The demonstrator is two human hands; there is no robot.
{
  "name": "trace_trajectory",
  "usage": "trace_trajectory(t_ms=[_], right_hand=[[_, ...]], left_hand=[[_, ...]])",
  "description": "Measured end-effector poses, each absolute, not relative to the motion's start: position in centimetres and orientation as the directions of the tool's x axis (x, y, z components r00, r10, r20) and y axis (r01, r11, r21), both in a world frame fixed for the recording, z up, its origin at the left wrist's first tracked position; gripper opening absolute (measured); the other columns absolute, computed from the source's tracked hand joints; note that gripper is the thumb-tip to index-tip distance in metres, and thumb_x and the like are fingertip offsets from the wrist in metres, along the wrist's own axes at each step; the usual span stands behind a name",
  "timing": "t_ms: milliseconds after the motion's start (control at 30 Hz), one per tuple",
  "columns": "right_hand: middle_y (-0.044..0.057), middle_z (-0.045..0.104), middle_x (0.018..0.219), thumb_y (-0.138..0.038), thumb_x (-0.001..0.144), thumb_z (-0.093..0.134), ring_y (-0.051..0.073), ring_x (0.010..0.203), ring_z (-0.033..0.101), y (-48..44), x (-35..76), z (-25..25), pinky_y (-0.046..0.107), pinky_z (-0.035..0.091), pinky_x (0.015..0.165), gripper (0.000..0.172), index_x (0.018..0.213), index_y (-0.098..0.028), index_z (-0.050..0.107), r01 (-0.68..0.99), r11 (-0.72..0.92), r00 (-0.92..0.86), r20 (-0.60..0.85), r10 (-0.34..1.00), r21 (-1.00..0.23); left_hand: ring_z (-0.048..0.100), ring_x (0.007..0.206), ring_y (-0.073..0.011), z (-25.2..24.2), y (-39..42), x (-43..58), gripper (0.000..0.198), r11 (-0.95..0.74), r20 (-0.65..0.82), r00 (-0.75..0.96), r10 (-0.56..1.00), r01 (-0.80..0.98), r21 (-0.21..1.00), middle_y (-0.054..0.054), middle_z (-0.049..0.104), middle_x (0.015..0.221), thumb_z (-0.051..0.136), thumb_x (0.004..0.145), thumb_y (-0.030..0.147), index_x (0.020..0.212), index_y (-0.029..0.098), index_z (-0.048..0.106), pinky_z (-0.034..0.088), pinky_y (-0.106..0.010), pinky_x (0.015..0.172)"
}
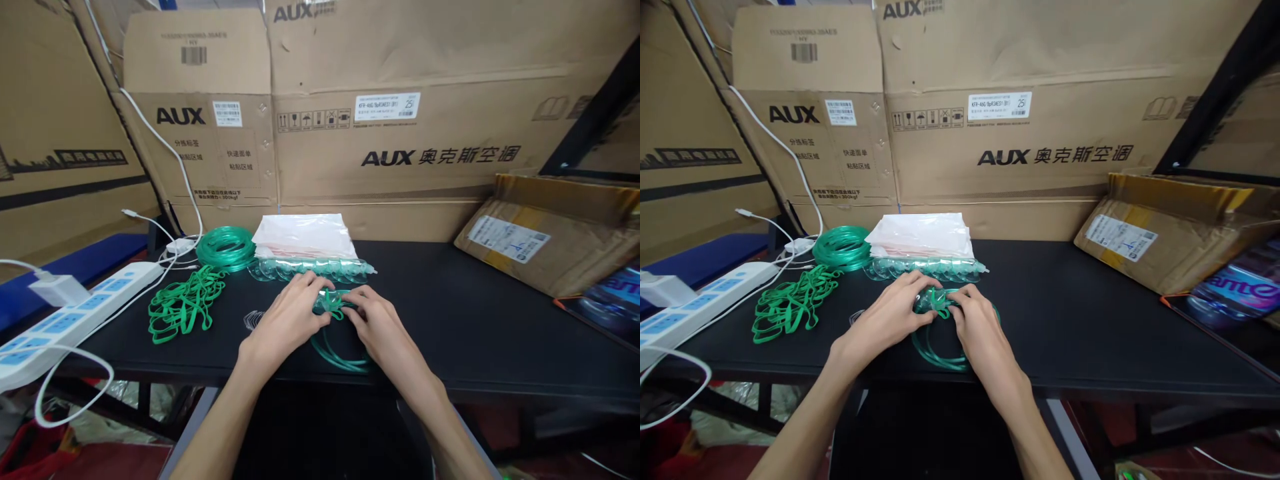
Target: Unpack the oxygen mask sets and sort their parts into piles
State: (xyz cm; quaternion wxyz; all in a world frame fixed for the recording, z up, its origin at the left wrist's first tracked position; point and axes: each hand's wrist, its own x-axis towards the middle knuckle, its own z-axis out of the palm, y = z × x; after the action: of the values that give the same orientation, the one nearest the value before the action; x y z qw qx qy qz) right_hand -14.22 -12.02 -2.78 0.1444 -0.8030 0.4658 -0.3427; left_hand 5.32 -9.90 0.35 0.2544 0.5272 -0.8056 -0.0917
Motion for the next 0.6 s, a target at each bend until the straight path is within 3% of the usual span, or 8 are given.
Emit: trace_trajectory(t_ms=[100, 167, 267, 367, 467, 600], right_hand=[[0.007, 0.067, 0.104, -0.02, 0.093, 0.057, 0.024, 0.088, 0.066, -12.0, -14.1, -2.5, 0.036, 0.05, 0.078, 0.015, 0.098, -0.022, 0.071, -0.645, -0.53, 0.336, 0.418, -0.844, -0.551], [0.005, 0.067, 0.099, -0.018, 0.092, 0.057, 0.022, 0.084, 0.066, -11.9, -14.1, -2.2, 0.035, 0.05, 0.079, 0.014, 0.096, -0.023, 0.069, -0.633, -0.54, 0.349, 0.419, -0.839, -0.555], [0.003, 0.067, 0.094, -0.016, 0.092, 0.053, 0.021, 0.081, 0.065, -11.7, -14.2, -2.1, 0.033, 0.05, 0.078, 0.017, 0.095, -0.025, 0.067, -0.618, -0.547, 0.364, 0.411, -0.836, -0.565], [0.003, 0.065, 0.098, -0.015, 0.092, 0.05, 0.02, 0.078, 0.064, -11.8, -14.4, -2.3, 0.032, 0.05, 0.075, 0.018, 0.095, -0.026, 0.064, -0.611, -0.542, 0.362, 0.405, -0.84, -0.577], [0.002, 0.063, 0.094, -0.013, 0.088, 0.051, 0.018, 0.073, 0.062, -12.0, -14.5, -2.4, 0.031, 0.049, 0.072, 0.018, 0.091, -0.026, 0.063, -0.607, -0.539, 0.36, 0.403, -0.842, -0.583], [0.0, 0.061, 0.086, -0.011, 0.085, 0.054, 0.016, 0.066, 0.059, -11.9, -14.4, -2.0, 0.029, 0.048, 0.066, 0.016, 0.085, -0.025, 0.062, -0.606, -0.538, 0.357, 0.405, -0.842, -0.585]], left_hand=[[0.039, 0.143, -0.031, 0.6, -10.0, 5.3, 0.065, 0.436, 0.289, -0.342, -0.894, -0.808, 0.395, -0.01, 0.051, 0.14, 0.069, 0.082, 0.021, 0.143, 0.022, 0.049, 0.029, -0.047, 0.122], [0.038, 0.142, -0.0354, 1.1, -10.1, 5.4, 0.07, 0.431, 0.239, -0.364, -0.9, -0.819, 0.379, -0.013, 0.049, 0.14, 0.073, 0.077, 0.025, 0.143, 0.021, 0.05, 0.034, -0.05, 0.118], [0.051, 0.124, -0.0318, 1.8, -10.0, 5.4, 0.047, 0.477, 0.239, -0.415, -0.878, -0.798, 0.367, -0.01, 0.054, 0.12, 0.073, 0.076, 0.025, 0.122, 0.022, 0.063, 0.048, -0.044, 0.103], [0.055, 0.113, -0.0259, 1.9, -9.8, 4.9, 0.024, 0.522, 0.357, -0.399, -0.845, -0.761, 0.386, -0.007, 0.054, 0.118, 0.071, 0.081, 0.03, 0.103, 0.023, 0.063, 0.049, -0.039, 0.096], [0.058, 0.106, -0.0242, 1.5, -9.6, 4.5, 0.018, 0.518, 0.381, -0.375, -0.845, -0.751, 0.41, -0.003, 0.061, 0.113, 0.068, 0.087, 0.036, 0.098, 0.024, 0.059, 0.048, -0.038, 0.091], [0.063, 0.092, -0.0226, 1.2, -9.6, 4.6, 0.02, 0.454, 0.289, -0.353, -0.89, -0.754, 0.475, 0.002, 0.067, 0.1, 0.067, 0.083, 0.03, 0.101, 0.026, 0.059, 0.046, -0.034, 0.079]])
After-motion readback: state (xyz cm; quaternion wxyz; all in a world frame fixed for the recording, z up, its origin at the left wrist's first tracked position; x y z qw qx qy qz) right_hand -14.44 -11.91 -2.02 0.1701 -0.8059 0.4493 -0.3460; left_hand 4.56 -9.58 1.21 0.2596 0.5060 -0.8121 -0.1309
